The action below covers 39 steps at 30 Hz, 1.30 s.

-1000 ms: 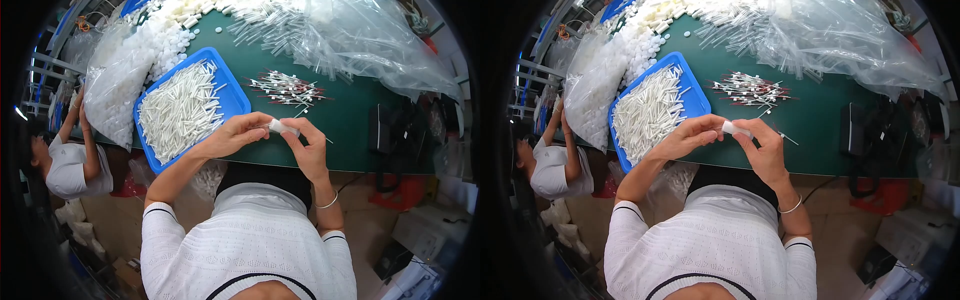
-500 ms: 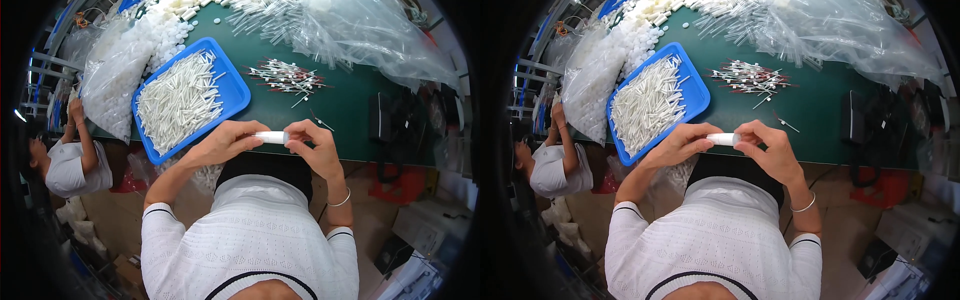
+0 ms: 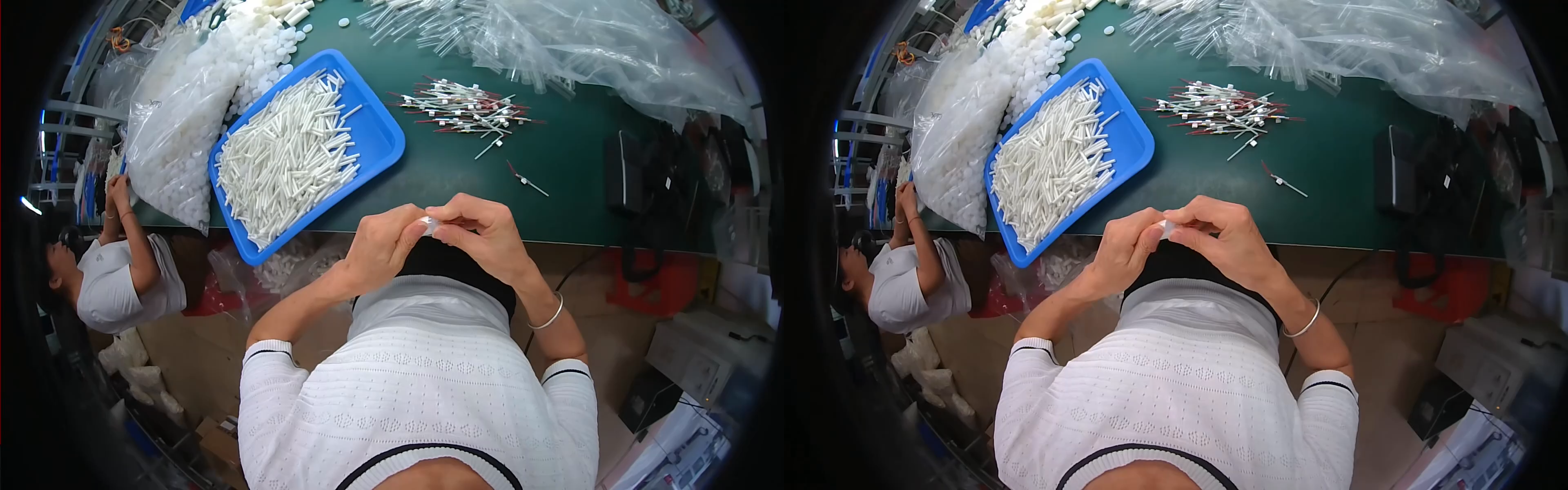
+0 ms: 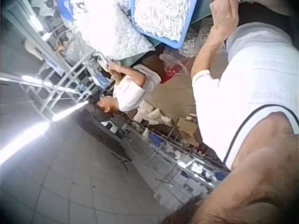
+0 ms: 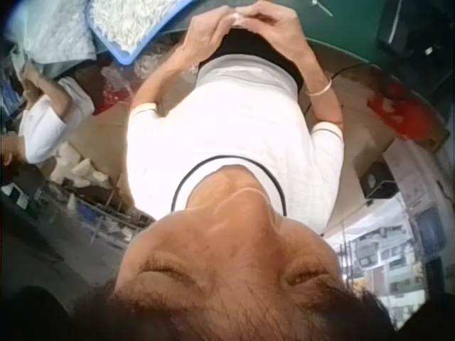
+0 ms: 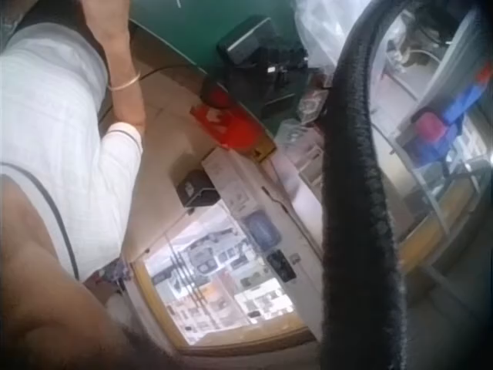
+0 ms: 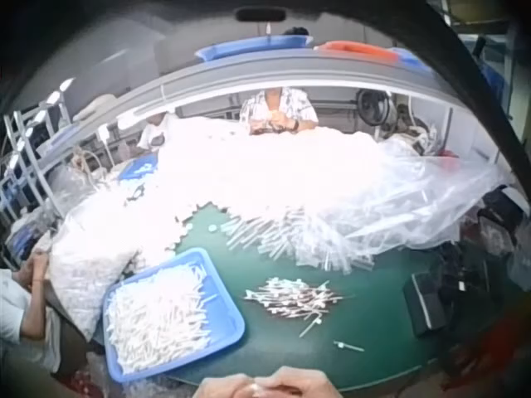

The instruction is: Assembling plastic dropper components by inserting a thin tube and a rubber bulb into a plastic cap.

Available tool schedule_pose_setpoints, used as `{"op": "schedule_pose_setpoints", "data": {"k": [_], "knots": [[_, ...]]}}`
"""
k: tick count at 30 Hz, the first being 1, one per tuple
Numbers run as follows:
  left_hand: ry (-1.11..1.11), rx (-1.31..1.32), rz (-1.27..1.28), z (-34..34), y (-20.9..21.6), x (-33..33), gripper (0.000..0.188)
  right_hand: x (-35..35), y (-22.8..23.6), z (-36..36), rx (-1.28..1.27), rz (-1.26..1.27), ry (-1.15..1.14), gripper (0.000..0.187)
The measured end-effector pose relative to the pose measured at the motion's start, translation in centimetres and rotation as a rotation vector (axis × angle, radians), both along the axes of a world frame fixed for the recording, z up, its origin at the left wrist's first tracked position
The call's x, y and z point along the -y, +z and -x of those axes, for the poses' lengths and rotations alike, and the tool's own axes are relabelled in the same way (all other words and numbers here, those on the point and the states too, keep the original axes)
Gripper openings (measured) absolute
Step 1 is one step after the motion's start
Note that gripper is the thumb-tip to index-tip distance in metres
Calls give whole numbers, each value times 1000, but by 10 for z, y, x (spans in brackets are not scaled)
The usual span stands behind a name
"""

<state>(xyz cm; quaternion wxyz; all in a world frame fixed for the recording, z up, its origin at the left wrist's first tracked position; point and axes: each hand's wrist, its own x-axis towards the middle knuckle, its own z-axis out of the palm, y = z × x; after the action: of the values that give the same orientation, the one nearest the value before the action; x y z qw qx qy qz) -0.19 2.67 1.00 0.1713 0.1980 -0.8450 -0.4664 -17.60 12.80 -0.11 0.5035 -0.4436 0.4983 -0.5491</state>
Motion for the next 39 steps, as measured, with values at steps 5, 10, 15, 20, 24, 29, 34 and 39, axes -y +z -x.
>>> {"op": "schedule_pose_setpoints", "data": {"k": [5,10,15,20,24,29,34,39], "knots": [[25,21,-87,5,12,-2,24,-7,-14,-14,206,136,-199,23],[-27,-30,295,0,1,0,27,-8,-22,-18,178,187,-207,20],[27,-19,437,4,4,-2,26,1,-16,-16,50,278,-190,25],[6,16,-20,1,12,1,19,-4,-20,-10,47,188,-140,24],[-103,37,-284,-4,3,0,29,-2,-22,-13,287,138,-68,22],[-127,4,-942,-2,-5,-7,51,3,-13,-20,505,62,-2,22],[91,-282,-1635,9,-12,-22,55,-8,-17,-19,-319,239,-245,56],[-40,-317,-1588,10,-20,-30,56,-11,-14,-28,-697,449,-254,75]]}}
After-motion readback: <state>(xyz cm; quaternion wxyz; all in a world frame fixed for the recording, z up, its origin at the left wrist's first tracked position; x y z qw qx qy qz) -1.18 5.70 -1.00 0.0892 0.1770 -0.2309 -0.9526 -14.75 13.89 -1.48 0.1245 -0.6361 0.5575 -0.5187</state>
